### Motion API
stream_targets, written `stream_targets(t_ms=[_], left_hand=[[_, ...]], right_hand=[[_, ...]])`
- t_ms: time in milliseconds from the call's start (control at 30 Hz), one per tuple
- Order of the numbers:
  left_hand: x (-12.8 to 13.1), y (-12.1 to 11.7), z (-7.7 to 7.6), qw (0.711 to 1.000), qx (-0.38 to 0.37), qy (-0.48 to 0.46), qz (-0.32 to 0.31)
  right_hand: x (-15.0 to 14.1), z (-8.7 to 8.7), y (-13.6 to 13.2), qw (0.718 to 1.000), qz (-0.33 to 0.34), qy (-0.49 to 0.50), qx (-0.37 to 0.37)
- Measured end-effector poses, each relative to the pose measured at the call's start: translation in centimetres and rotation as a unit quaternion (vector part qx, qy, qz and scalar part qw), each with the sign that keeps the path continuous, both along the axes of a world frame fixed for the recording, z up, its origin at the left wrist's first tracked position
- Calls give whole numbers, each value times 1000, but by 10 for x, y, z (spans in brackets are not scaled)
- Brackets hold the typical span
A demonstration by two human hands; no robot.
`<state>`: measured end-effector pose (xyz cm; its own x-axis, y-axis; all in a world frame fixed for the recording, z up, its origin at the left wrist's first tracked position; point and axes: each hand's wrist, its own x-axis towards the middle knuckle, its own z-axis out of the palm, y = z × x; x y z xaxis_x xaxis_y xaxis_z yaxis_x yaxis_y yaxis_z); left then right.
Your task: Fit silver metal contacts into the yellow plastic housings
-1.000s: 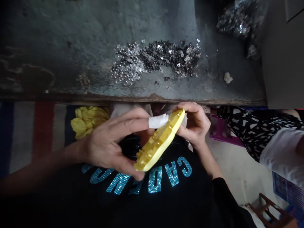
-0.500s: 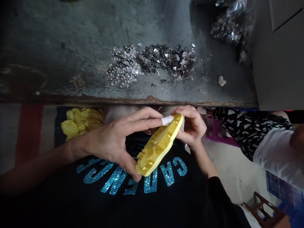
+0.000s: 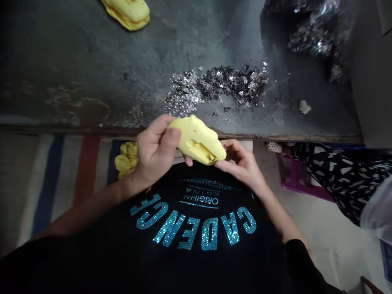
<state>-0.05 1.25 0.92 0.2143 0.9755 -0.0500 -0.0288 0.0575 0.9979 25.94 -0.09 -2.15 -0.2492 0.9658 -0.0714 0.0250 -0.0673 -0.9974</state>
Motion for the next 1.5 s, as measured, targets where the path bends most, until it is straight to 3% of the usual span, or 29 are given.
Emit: stream_targets(t_ms=[67,133,200,267,367,433,533,600,667,733,800,867,1000,1200,1300,1500], left_hand=[[-4,7,0,997,43,50,-45],[-7,14,0,989,33,78,-117],[-8,18,1,987,6,66,-149],[-9,16,0,990,-28,22,-133],[-13,3,-3,990,-85,-42,-102],[-16,-11,-7,987,-119,-59,-91],[-21,-29,-10,984,-154,-81,-37],[-23,-34,-9,980,-177,-91,22],[-24,-32,-6,972,-203,-99,72],[-23,-26,-1,964,-220,-112,96],[-20,-20,4,958,-236,-124,106],[-16,-14,9,955,-242,-126,117],[-11,-9,11,951,-254,-120,127],[-9,-6,10,952,-257,-163,35],[-5,-6,14,955,-247,-165,11],[3,-11,21,961,-227,-159,-4]], right_hand=[[7,15,12,999,29,-11,14],[7,32,24,997,51,-38,49],[-1,43,32,993,101,-50,47],[-14,42,34,995,102,-9,9],[-30,24,25,994,-6,95,-45],[-33,12,16,990,-33,120,-74],[-21,10,11,997,27,48,-51],[-5,16,20,995,3,-78,60],[10,19,36,952,-68,-228,194],[20,16,54,891,-100,-344,277],[22,8,71,859,-86,-408,298],[19,0,83,849,-67,-434,293],[10,3,84,865,-46,-407,288],[-2,51,56,916,50,-259,301],[-7,66,45,916,89,-236,312],[-8,74,32,890,118,-283,338]])
